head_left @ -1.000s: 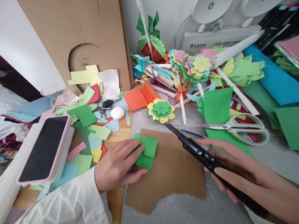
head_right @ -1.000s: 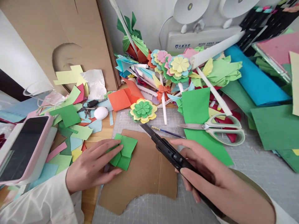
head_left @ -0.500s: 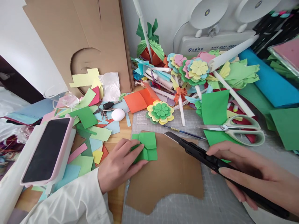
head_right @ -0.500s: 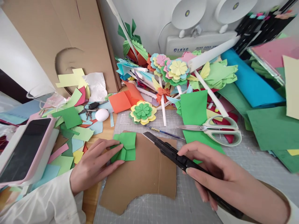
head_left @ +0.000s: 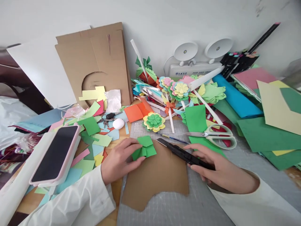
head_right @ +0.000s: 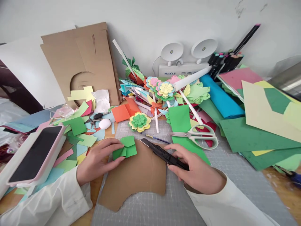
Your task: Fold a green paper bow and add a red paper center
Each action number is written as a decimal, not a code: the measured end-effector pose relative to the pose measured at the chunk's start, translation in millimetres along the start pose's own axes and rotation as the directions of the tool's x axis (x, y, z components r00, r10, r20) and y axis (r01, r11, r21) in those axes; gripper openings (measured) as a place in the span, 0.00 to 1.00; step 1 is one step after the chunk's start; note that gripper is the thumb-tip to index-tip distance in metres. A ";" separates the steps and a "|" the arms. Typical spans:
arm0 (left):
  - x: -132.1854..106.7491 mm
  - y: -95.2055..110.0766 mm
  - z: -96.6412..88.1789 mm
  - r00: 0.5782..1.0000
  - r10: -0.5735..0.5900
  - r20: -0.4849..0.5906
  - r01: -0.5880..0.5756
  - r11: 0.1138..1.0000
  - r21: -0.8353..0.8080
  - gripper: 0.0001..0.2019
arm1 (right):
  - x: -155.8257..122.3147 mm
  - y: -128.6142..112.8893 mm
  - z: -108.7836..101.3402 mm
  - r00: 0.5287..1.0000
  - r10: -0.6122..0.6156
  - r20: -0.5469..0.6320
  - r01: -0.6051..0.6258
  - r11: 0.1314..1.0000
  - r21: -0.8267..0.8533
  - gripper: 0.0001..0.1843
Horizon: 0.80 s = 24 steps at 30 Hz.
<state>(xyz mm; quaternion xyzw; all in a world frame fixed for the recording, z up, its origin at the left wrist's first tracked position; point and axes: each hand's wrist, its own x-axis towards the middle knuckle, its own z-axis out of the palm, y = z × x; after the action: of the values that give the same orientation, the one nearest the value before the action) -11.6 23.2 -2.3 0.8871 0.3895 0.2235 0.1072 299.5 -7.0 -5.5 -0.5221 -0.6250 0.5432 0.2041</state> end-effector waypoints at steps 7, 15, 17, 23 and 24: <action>-8.6 14.1 8.9 0.992 0.109 0.067 -0.115 0.988 0.106 0.15 | 1.4 -0.7 -2.7 0.996 -0.077 0.050 0.083 0.987 -0.135 0.20; -10.2 11.5 13.1 0.973 0.156 0.170 -0.175 0.980 0.099 0.22 | 3.2 7.6 -2.4 0.979 -0.203 0.009 0.189 0.897 -0.398 0.20; -8.9 11.7 14.0 0.971 0.166 0.171 -0.181 0.981 0.075 0.22 | 1.8 11.6 -4.0 0.961 -0.276 0.007 0.236 0.805 -0.544 0.21; -12.8 7.5 15.8 0.955 0.165 0.246 -0.167 0.986 -0.013 0.28 | -0.7 12.9 -7.6 0.904 -0.419 0.085 0.322 0.537 -0.780 0.24; -14.2 6.7 15.7 0.951 0.163 0.261 -0.164 0.986 -0.020 0.28 | -0.3 12.0 -7.2 0.900 -0.428 0.082 0.310 0.497 -0.811 0.24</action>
<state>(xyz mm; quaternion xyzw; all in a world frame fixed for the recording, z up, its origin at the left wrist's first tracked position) -8.2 7.9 -18.1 0.9381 0.2974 0.1118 0.1379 310.6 -5.5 -13.7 -0.4447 -0.8840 0.1073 0.0961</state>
